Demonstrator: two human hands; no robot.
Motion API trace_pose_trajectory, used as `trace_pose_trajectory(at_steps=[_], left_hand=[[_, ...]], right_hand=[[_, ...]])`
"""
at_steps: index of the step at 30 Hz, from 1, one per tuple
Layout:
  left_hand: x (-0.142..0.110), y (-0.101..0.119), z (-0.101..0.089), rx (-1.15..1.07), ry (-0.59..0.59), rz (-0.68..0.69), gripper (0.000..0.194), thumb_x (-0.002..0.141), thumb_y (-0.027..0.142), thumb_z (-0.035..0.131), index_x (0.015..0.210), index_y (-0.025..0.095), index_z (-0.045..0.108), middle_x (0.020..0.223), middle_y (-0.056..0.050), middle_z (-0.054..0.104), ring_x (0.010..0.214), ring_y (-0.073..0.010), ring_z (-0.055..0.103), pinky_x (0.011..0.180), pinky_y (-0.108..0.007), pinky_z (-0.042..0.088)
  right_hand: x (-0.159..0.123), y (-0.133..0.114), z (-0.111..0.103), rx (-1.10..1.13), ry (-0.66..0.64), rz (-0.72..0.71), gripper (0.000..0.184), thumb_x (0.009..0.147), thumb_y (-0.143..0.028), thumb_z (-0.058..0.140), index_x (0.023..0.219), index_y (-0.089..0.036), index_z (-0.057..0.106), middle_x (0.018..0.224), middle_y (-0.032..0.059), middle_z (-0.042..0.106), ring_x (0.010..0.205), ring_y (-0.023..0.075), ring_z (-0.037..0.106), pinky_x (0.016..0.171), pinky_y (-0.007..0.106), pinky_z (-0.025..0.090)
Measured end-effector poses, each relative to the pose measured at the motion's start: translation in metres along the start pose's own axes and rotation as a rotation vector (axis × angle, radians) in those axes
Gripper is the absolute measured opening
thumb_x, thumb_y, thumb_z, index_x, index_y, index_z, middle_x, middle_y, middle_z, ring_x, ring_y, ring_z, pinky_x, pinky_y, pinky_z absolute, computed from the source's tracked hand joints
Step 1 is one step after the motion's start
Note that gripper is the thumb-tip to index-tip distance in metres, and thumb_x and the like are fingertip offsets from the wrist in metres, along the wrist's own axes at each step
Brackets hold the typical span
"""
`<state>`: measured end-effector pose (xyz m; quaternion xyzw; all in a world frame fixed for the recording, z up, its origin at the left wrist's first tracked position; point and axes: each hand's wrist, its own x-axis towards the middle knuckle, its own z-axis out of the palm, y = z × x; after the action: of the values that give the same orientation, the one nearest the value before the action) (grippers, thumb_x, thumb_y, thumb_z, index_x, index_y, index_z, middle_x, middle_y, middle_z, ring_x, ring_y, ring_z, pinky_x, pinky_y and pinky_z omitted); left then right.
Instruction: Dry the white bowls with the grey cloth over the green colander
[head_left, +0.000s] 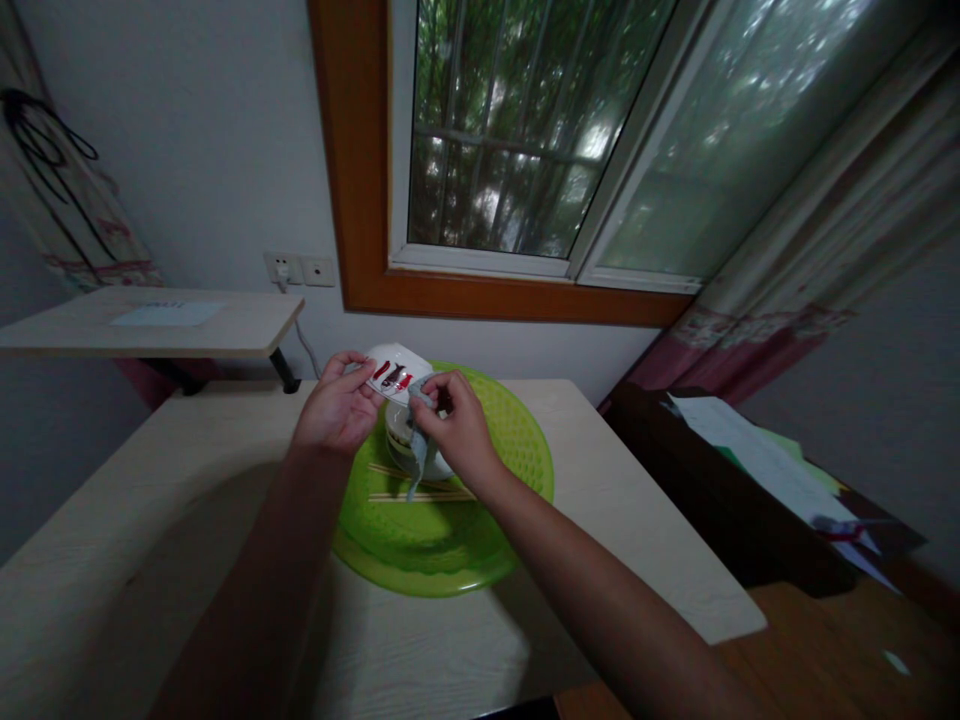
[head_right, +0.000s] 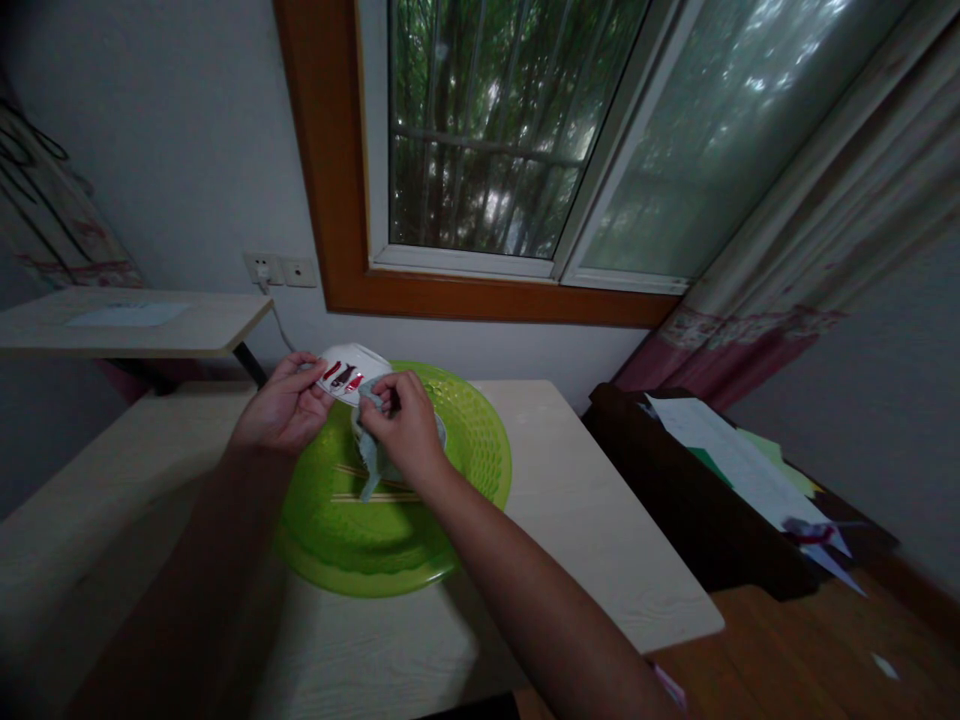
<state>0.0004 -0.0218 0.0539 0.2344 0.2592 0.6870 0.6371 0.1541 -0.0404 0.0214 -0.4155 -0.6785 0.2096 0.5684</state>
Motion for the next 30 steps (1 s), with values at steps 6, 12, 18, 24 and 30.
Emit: trace_pose_trajectory(at_steps=[6, 12, 18, 24, 30], left_hand=[[-0.003, 0.003, 0.004, -0.008, 0.017, -0.018, 0.024, 0.084, -0.005, 0.055, 0.08, 0.019, 0.053, 0.08, 0.0, 0.066, 0.076, -0.0112, 0.069, 0.077, -0.024, 0.058], [0.0, 0.0, 0.0, -0.008, 0.03, -0.019, 0.024, 0.087, -0.004, 0.052, 0.08, 0.018, 0.054, 0.08, -0.001, 0.067, 0.078, -0.0106, 0.069, 0.077, -0.022, 0.058], [0.005, -0.003, -0.007, -0.05, 0.052, -0.012, 0.022, 0.089, -0.004, 0.051, 0.085, 0.018, 0.054, 0.089, -0.004, 0.07, 0.088, -0.0131, 0.072, 0.085, -0.028, 0.06], [0.002, -0.006, 0.001, -0.073, 0.13, -0.024, 0.022, 0.089, -0.004, 0.049, 0.083, 0.017, 0.053, 0.088, -0.006, 0.071, 0.087, -0.0143, 0.072, 0.087, -0.031, 0.059], [-0.002, -0.009, 0.007, -0.081, 0.15, -0.061, 0.023, 0.091, -0.003, 0.047, 0.08, 0.017, 0.053, 0.084, -0.004, 0.069, 0.082, -0.0125, 0.071, 0.086, -0.03, 0.059]], right_hand=[[0.0, 0.0, -0.002, -0.03, -0.011, -0.003, 0.014, 0.083, -0.029, 0.071, 0.088, -0.023, 0.06, 0.085, -0.0017, 0.056, 0.076, 0.0152, 0.054, 0.071, 0.028, 0.045], [-0.001, 0.001, -0.003, -0.033, -0.002, -0.012, 0.008, 0.086, -0.028, 0.071, 0.088, -0.022, 0.065, 0.085, -0.0012, 0.058, 0.076, 0.0147, 0.055, 0.07, 0.027, 0.045], [0.001, 0.007, -0.004, -0.053, 0.059, 0.0, 0.007, 0.086, -0.028, 0.072, 0.09, -0.022, 0.072, 0.086, 0.0004, 0.062, 0.078, 0.016, 0.059, 0.072, 0.029, 0.047], [0.0, 0.0, 0.0, -0.081, 0.051, -0.021, 0.007, 0.087, -0.029, 0.071, 0.091, -0.024, 0.074, 0.086, 0.0012, 0.065, 0.078, 0.0167, 0.06, 0.073, 0.03, 0.048], [0.001, 0.005, 0.001, -0.074, 0.093, 0.003, 0.009, 0.087, -0.032, 0.072, 0.087, -0.023, 0.072, 0.082, 0.0003, 0.064, 0.075, 0.0162, 0.059, 0.072, 0.029, 0.048]])
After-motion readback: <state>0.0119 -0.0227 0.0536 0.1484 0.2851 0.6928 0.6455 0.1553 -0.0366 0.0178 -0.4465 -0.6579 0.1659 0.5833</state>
